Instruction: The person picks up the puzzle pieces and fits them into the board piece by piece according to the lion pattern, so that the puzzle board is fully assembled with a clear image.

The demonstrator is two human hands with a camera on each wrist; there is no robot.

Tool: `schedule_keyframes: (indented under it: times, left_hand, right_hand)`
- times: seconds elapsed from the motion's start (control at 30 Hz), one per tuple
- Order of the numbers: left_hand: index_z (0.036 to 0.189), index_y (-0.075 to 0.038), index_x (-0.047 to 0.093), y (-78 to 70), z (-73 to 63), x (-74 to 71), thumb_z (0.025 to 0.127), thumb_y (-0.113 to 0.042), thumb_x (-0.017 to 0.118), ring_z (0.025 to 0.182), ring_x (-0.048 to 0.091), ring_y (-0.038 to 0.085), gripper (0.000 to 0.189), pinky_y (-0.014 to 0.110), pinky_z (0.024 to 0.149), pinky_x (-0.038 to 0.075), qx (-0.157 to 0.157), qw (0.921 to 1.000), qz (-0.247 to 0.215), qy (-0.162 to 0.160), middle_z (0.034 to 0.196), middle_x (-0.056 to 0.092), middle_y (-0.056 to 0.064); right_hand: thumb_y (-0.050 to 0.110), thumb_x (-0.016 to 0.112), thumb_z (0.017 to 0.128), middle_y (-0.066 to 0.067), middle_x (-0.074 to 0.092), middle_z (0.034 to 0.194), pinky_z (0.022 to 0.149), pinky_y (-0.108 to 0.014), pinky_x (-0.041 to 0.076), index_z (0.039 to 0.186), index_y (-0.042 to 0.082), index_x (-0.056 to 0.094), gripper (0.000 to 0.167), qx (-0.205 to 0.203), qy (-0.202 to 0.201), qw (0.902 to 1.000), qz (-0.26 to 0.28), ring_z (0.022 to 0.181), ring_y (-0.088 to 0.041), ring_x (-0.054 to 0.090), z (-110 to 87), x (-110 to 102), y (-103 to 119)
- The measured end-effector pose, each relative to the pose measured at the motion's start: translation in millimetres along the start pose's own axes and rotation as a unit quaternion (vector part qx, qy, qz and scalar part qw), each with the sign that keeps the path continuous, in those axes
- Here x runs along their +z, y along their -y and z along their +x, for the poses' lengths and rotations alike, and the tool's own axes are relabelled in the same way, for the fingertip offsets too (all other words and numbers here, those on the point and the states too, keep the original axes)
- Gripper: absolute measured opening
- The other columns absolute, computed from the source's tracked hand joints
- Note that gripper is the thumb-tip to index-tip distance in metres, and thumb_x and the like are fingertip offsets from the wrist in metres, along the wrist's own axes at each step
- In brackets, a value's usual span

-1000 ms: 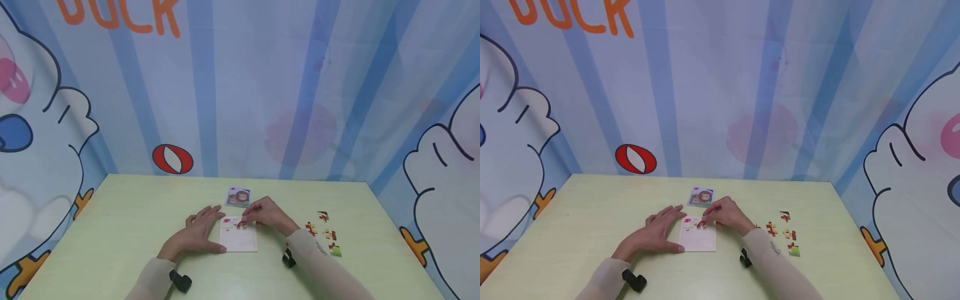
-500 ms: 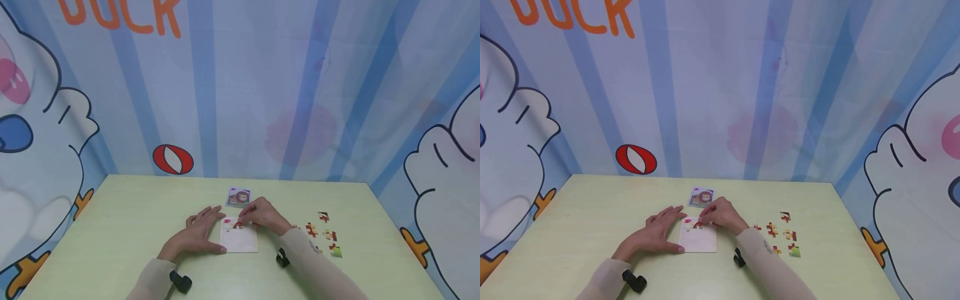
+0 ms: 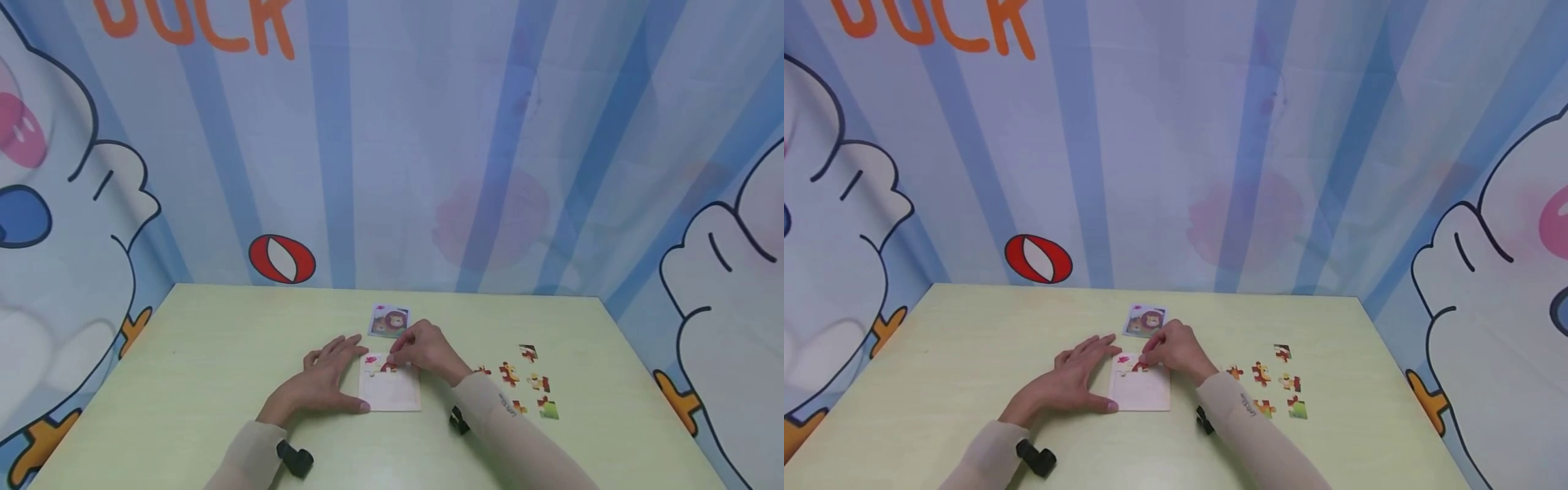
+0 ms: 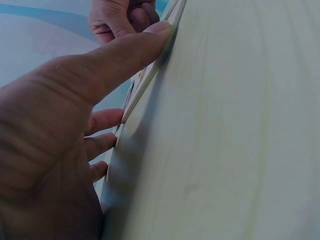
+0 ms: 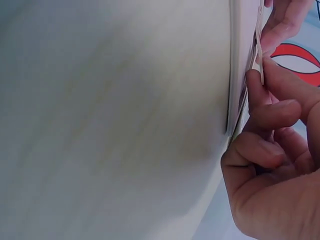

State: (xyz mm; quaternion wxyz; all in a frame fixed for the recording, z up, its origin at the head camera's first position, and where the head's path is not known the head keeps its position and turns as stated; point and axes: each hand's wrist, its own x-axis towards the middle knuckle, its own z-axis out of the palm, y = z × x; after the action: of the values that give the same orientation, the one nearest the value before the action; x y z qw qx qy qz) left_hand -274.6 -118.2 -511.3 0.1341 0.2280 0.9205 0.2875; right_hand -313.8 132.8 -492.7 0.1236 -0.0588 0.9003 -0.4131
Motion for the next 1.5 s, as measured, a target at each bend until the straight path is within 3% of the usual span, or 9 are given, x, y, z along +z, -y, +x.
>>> schedule_keyframes:
  times: [0.33,0.7,0.93,1.13,1.27,1.37,1.5]
  left_hand:
    - [0.161,-0.022,0.046,-0.6,1.7,0.0,0.08,-0.056,0.09,0.17,0.011,0.037,0.098,0.073,0.128,0.014,0.0,1.0,-0.001,-0.001,0.181,0.024,0.002]
    - [0.161,-0.023,0.045,-0.1,2.4,1.2,0.08,-0.057,0.09,0.17,0.01,0.036,0.099,0.074,0.128,0.013,0.0,1.0,0.001,0.001,0.181,0.023,0.001]
    - [0.162,-0.022,0.045,0.1,2.0,1.8,0.08,-0.057,0.09,0.17,0.01,0.036,0.099,0.075,0.128,0.013,0.0,1.0,0.0,0.005,0.181,0.023,0.001]
    - [0.161,-0.022,0.045,-0.7,0.5,1.8,0.08,-0.057,0.09,0.17,0.01,0.036,0.099,0.074,0.129,0.012,-0.001,1.0,0.003,0.005,0.181,0.024,0.002]
    - [0.161,-0.022,0.045,-0.5,0.2,1.8,0.08,-0.057,0.09,0.17,0.01,0.037,0.099,0.074,0.129,0.012,-0.003,1.0,0.004,0.003,0.181,0.023,0.002]
    - [0.161,-0.021,0.045,-0.6,0.0,1.5,0.08,-0.056,0.09,0.17,0.01,0.037,0.099,0.075,0.129,0.012,-0.005,1.0,0.004,0.002,0.181,0.023,0.003]
    - [0.161,-0.021,0.045,-2.1,-1.0,-0.1,0.08,-0.055,0.09,0.17,0.01,0.037,0.099,0.074,0.129,0.013,-0.003,1.0,0.002,0.0,0.181,0.023,0.003]
  right_hand:
    - [0.02,0.092,0.086,-0.001,0.071,0.074,0.056,-0.025,0.044,0.081,0.013,0.081,0.014,-0.04,-0.018,0.9966,-0.069,0.066,-0.014,0.056,1.6,1.1,1.1]
    - [0.022,0.091,0.086,0.001,0.068,0.071,0.056,-0.025,0.042,0.08,0.014,0.08,0.015,-0.053,-0.029,0.9956,-0.072,0.065,-0.013,0.055,1.6,2.3,0.9]
    - [0.025,0.089,0.089,-0.002,0.073,0.083,0.06,-0.028,0.048,0.094,0.013,0.081,0.016,-0.043,-0.03,0.9981,-0.034,0.073,-0.017,0.06,-1.5,2.2,0.0]
    - [0.026,0.089,0.089,-0.003,0.077,0.098,0.069,-0.028,0.054,0.115,0.013,0.081,0.03,-0.039,-0.036,0.9986,-0.002,0.085,-0.017,0.066,-8.2,-2.0,-2.4]
    - [0.024,0.087,0.091,-0.007,0.078,0.114,0.069,-0.03,0.06,0.128,0.016,0.079,0.039,-0.043,-0.026,0.9983,0.03,0.082,-0.016,0.07,-12.6,-8.4,-6.7]
    - [0.024,0.086,0.092,-0.007,0.077,0.124,0.071,-0.031,0.06,0.131,0.018,0.077,0.041,-0.044,-0.023,0.9978,0.043,0.079,-0.017,0.073,-15.8,-16.0,-11.6]
    - [0.027,0.085,0.093,-0.004,0.076,0.133,0.075,-0.031,0.058,0.133,0.02,0.076,0.041,-0.039,-0.039,0.9979,0.035,0.088,-0.017,0.074,-19.4,-29.5,-19.3]
